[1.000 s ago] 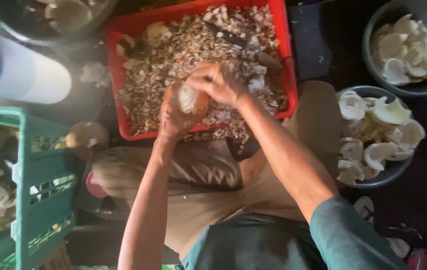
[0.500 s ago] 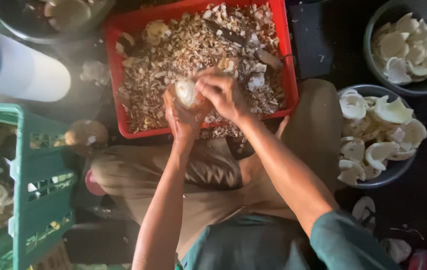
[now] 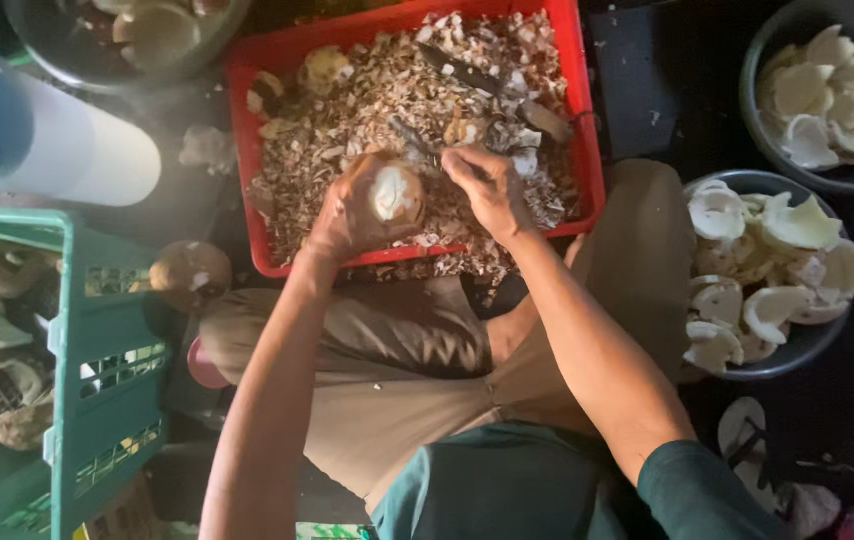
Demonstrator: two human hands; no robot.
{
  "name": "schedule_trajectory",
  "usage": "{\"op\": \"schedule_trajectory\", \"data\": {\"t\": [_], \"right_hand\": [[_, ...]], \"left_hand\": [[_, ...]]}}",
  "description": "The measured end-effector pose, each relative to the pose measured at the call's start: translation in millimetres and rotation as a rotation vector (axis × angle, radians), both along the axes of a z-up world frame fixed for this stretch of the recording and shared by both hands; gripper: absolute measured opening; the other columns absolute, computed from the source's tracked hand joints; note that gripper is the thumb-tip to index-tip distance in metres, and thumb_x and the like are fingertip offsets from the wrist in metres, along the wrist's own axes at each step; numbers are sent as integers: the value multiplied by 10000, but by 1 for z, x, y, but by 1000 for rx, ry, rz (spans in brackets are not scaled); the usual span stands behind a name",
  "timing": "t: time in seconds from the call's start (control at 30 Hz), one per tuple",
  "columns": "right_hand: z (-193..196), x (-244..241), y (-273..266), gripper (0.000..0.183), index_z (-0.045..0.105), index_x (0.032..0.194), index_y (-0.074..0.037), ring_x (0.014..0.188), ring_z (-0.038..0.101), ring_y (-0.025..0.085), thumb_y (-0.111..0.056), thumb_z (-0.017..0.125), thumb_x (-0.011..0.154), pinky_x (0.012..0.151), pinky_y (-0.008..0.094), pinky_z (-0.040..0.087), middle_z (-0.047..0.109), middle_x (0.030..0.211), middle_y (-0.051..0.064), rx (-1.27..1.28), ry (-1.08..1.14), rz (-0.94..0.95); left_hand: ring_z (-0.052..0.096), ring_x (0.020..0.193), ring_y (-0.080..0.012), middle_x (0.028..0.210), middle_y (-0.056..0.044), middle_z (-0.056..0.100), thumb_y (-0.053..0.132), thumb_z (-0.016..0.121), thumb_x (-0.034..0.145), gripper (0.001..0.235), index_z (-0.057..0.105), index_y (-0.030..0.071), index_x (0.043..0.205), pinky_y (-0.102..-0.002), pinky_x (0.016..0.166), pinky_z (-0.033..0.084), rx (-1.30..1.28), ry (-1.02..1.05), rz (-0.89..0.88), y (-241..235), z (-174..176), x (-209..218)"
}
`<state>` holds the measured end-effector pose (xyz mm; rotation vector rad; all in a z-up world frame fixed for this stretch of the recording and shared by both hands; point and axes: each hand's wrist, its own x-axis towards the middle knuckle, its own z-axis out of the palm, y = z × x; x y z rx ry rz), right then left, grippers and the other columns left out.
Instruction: The person sits on the floor and uses a knife to peel the outer husk from coconuts. They rotate each coconut while scraping away the husk, then break open the shell to remove the inner meat and place it into a bowl.
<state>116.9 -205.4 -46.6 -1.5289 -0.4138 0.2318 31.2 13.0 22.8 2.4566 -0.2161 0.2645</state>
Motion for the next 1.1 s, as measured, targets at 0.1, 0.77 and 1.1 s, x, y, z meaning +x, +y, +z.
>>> {"op": "schedule_trajectory", "data": {"t": [0.1, 0.77, 1.1], "right_hand": [[-5, -5, -2, 262, 779, 979, -70, 800, 542, 114, -304, 694, 1059, 777, 294, 494, 631, 845, 18, 85, 91, -5], [32, -23, 36, 312, 768, 1073, -56, 1090, 635, 215, -337, 634, 1048, 960, 417, 555, 660, 1174, 81, -14, -436, 116], [48, 11, 46, 321, 764, 909, -125, 974, 658, 215, -362, 614, 1065, 946, 420, 542, 717, 1034, 60, -222, -479, 305]], "left_hand": [[698, 1099, -320, 1230, -163, 655, 422, 873, 753, 797, 538, 49, 1372, -422, 935, 587, -140, 166, 350, -26, -18, -13], [688, 889, -325, 1049, -191, 647, 346, 915, 729, 647, 558, 7, 1150, -424, 729, 587, -270, -192, 408, -51, -20, -21], [687, 940, -260, 1066, -160, 673, 227, 852, 789, 531, 576, 24, 1194, -380, 794, 596, -218, -178, 135, -29, -1, -19]]}}
